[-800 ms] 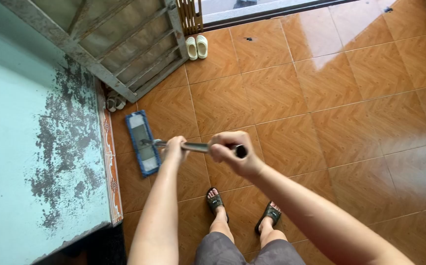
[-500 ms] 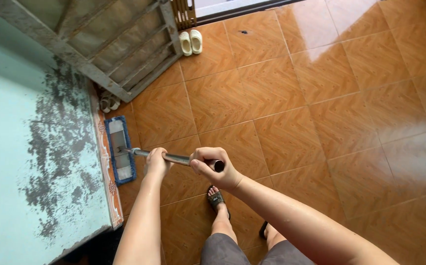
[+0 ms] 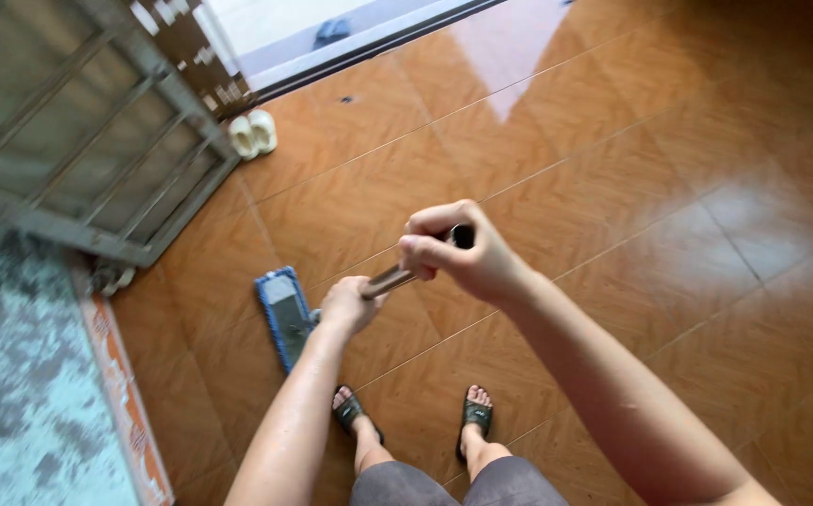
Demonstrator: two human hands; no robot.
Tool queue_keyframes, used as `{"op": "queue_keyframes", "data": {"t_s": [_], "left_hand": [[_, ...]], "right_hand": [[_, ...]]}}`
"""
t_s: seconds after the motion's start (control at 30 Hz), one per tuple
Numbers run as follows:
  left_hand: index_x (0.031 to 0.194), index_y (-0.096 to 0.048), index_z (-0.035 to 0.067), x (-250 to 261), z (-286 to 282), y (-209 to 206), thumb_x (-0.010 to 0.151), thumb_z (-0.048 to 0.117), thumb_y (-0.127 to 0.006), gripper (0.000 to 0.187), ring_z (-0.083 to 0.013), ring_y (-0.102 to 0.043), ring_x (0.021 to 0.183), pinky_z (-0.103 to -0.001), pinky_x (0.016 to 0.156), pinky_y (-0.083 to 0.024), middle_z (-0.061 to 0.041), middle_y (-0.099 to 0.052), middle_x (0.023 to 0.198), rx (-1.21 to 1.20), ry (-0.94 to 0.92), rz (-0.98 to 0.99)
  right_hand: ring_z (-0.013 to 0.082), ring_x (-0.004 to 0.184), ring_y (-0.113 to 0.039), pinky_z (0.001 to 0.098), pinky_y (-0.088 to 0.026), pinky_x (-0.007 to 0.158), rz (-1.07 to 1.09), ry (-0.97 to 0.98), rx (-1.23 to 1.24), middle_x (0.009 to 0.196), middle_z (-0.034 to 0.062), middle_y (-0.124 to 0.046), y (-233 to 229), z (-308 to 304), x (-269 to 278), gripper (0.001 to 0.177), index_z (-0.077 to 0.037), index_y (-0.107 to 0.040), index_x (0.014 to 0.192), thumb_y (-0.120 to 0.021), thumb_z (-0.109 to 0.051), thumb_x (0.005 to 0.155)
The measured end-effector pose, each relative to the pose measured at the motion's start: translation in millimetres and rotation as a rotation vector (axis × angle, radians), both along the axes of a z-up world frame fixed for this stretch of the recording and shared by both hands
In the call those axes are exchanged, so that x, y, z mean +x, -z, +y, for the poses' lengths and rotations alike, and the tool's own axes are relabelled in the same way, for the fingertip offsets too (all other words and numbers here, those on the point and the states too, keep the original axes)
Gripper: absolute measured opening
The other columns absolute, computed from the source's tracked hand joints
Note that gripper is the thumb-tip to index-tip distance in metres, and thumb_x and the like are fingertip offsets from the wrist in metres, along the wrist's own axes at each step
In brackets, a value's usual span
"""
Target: Mopping the tiled floor of a room near an entrance and window.
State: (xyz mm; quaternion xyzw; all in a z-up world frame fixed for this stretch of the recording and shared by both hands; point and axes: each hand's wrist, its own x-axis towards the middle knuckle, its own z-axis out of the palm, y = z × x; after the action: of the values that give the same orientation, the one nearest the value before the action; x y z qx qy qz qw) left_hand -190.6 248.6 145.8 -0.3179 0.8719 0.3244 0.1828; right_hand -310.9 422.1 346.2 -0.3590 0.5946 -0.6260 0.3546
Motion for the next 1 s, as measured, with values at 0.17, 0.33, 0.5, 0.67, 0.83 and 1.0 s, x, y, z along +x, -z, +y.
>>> {"op": "queue_keyframes", "data": {"t_s": [0.17, 0.33, 0.5, 0.67, 0.83, 1.0], "left_hand": [[0.09, -0.075, 0.014, -98.9, 145.9, -20.7, 0.086, 0.046, -0.07, 0.033, -0.0351, -0.071, 0.084, -0.045, 0.075, -0.055, -0.014, -0.074, 0.086, 0.2, 0.172, 0.266], [0.088, -0.073, 0.011, -182.6, 274.6, 7.4, 0.082, 0.031, -0.072, 0.02, -0.0334, -0.069, 0.074, -0.043, 0.069, -0.054, -0.015, -0.071, 0.08, 0.353, 0.251, 0.473], [0.095, -0.072, 0.012, -230.5, 351.7, 77.6, 0.078, 0.026, -0.076, 0.022, -0.0328, -0.069, 0.099, -0.043, 0.084, -0.053, -0.011, -0.075, 0.101, 0.381, 0.206, 0.605], [0.106, -0.073, 0.019, -239.2, 374.3, 60.6, 0.079, 0.03, -0.074, 0.029, -0.0298, -0.068, 0.108, -0.043, 0.092, -0.049, -0.008, -0.074, 0.109, 0.227, 0.399, 0.474], [0.096, -0.074, 0.018, -226.2, 393.9, 28.2, 0.077, 0.031, -0.076, 0.023, -0.0294, -0.066, 0.105, -0.046, 0.091, -0.042, -0.008, -0.074, 0.1, 0.173, 0.462, 0.496], [0.088, -0.076, 0.02, -178.9, 369.3, -8.4, 0.086, 0.038, -0.07, 0.019, -0.0283, -0.069, 0.099, -0.044, 0.089, -0.04, -0.007, -0.076, 0.095, 0.199, 0.433, 0.315]], "right_hand": [[0.0083, 0.057, -0.055, 0.026, -0.043, 0.053, 0.103, 0.11, 0.111, 0.06, 0.0015, -0.06, -65.6, 127.9, -53.7, 0.03, -0.001, -0.061, 0.067, -0.065, -0.016, 0.092], [0.0073, 0.056, -0.051, 0.0269, -0.04, 0.05, 0.273, 0.236, 0.249, 0.058, -0.0005, -0.055, -76.9, 226.0, -83.3, 0.03, -0.002, -0.059, 0.064, -0.066, -0.017, 0.089], [0.0071, 0.058, -0.044, 0.0275, -0.039, 0.051, 0.445, 0.268, 0.236, 0.06, -0.0007, -0.046, -37.4, 287.3, -84.6, 0.028, -0.003, -0.055, 0.067, -0.067, -0.016, 0.088], [0.0069, 0.056, -0.044, 0.0279, -0.039, 0.049, 0.427, 0.288, 0.156, 0.059, -0.0018, -0.048, -4.3, 328.7, -90.6, 0.027, -0.005, -0.055, 0.065, -0.067, -0.016, 0.086], [0.0071, 0.048, -0.043, 0.0281, -0.033, 0.042, 0.411, 0.284, 0.148, 0.054, -0.0018, -0.05, -3.3, 370.2, -91.8, 0.03, -0.007, -0.054, 0.058, -0.067, -0.019, 0.083], [0.0151, 0.054, -0.05, 0.0308, -0.037, 0.049, 0.2, 0.342, -0.071, 0.059, 0.0065, -0.057, -23.9, 361.1, -77.7, 0.026, -0.004, -0.058, 0.062, -0.068, -0.017, 0.081]]}}
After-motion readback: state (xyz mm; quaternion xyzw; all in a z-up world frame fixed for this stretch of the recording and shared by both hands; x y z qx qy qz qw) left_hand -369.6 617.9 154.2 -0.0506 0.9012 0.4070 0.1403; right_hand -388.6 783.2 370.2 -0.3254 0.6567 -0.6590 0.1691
